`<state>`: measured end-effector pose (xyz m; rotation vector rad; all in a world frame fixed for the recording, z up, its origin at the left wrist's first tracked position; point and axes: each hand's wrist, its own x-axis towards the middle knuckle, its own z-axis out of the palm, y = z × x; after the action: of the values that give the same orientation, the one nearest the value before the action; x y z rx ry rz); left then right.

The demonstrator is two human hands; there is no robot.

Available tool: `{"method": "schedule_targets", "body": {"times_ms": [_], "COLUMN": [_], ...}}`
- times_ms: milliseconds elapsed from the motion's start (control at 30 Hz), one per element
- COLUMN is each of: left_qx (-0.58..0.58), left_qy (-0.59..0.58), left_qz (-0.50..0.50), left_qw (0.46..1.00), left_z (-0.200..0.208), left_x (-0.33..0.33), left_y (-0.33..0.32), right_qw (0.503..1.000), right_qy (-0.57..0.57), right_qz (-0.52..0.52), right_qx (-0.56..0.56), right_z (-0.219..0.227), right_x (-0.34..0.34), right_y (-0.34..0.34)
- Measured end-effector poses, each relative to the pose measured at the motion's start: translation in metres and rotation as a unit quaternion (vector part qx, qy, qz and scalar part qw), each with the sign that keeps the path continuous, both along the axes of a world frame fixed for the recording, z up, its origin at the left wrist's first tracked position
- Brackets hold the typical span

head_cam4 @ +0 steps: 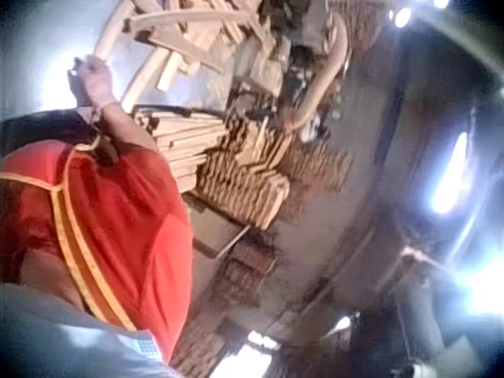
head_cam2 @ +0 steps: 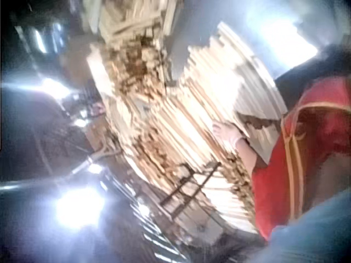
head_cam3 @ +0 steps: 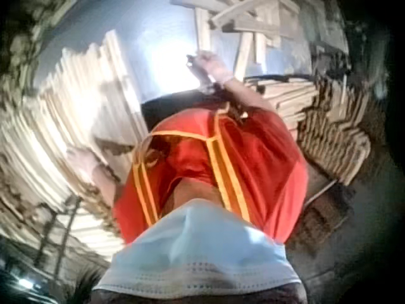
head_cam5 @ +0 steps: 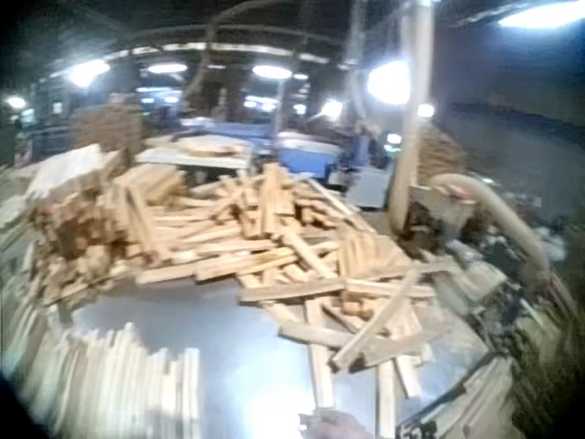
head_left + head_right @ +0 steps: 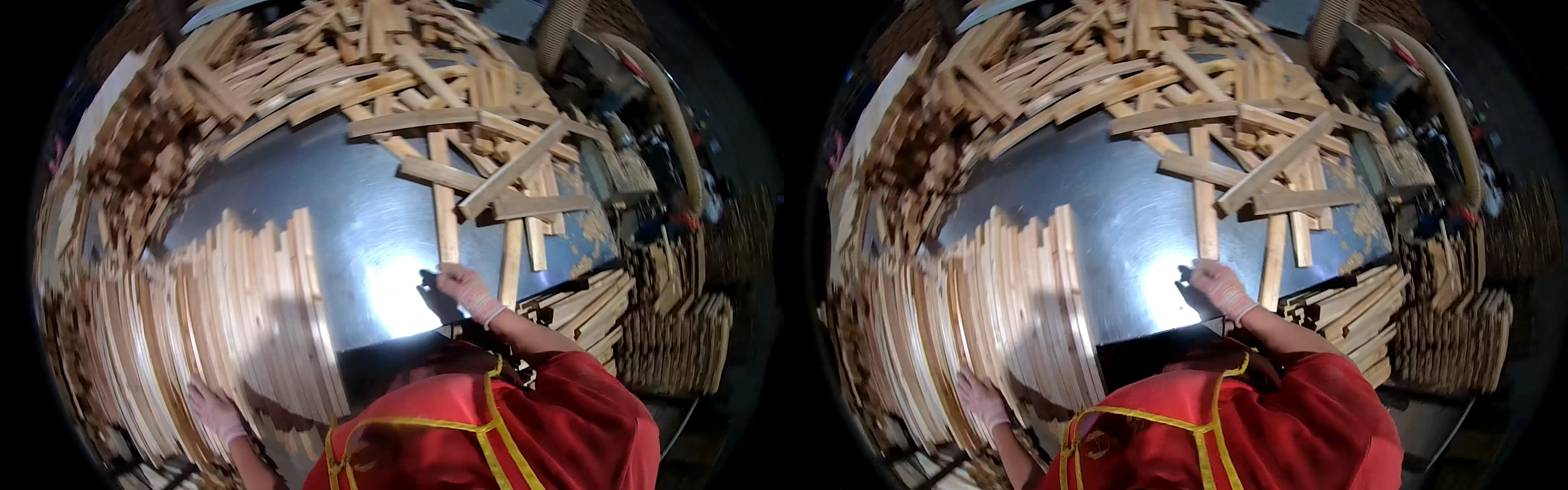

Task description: The person picks up thin wooden planks from a large pile on a metal table and stacks them neatly. They repeatedly gather small bundles of planks and place them onto a growing stack on a nearby rack.

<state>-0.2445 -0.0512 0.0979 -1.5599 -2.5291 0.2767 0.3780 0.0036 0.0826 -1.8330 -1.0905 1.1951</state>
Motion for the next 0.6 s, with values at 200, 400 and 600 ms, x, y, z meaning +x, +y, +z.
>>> {"method": "schedule_targets", "body": {"times_ms": [200,400,600], "left_qx": [0.152,0.159,0.082], "left_qy": [-0.153,-0.283,-0.277], "left_qz": [-0.155,-0.476,-0.525], "left_qw": [0.964,0.817,0.801], "left_z": [-0.004,0.012,0.043], "left_x": [0.076,0.274,0.432], "left_y": [0.051,0.118,0.122], "right_qw": [0.848,0.687,0.753], "right_qy": [-0.508,-0.655,-0.445], "right_qz": [-0.015,0.313,0.42], "right_qx": [0.151,-0.033,0.242], "right_z": [0.05,0.07,0.064], "right_x": [0.175,0.223,0.129], "right_y": [0.068,0.184,0.151]}}
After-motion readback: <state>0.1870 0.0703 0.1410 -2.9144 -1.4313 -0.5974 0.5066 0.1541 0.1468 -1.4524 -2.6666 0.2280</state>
